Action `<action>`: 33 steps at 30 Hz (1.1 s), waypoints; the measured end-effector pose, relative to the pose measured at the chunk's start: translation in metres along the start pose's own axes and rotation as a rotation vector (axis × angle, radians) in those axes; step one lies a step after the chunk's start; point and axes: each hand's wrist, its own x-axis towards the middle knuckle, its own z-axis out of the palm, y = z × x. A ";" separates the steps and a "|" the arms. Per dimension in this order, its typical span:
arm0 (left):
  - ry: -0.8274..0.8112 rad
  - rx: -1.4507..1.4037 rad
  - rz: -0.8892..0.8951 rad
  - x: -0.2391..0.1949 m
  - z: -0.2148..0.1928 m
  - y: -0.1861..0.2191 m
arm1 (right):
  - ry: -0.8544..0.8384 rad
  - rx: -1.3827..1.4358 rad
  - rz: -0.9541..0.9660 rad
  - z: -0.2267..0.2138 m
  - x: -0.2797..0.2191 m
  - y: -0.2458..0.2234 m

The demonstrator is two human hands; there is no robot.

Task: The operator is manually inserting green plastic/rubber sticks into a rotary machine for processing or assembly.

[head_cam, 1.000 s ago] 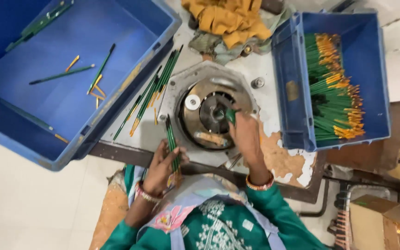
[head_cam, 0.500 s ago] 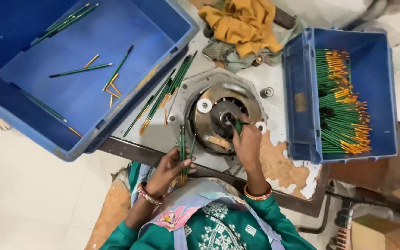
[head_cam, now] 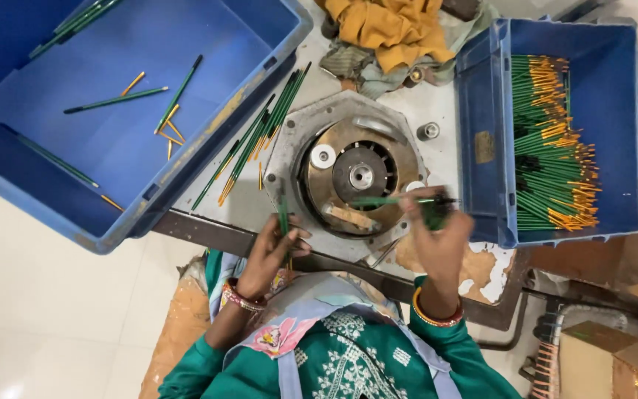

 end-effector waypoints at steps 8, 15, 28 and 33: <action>0.133 -0.067 -0.045 0.007 -0.002 0.004 | 0.042 -0.588 -0.224 0.037 0.055 0.043; 0.000 -0.026 -0.074 -0.009 -0.005 0.006 | -0.025 -0.524 -0.179 0.045 0.053 0.099; -0.117 0.065 0.058 0.002 0.003 0.004 | -0.137 -0.177 -0.331 0.040 0.023 0.006; -0.037 0.381 -0.197 -0.001 0.021 0.042 | -0.088 0.045 0.132 0.009 0.002 0.024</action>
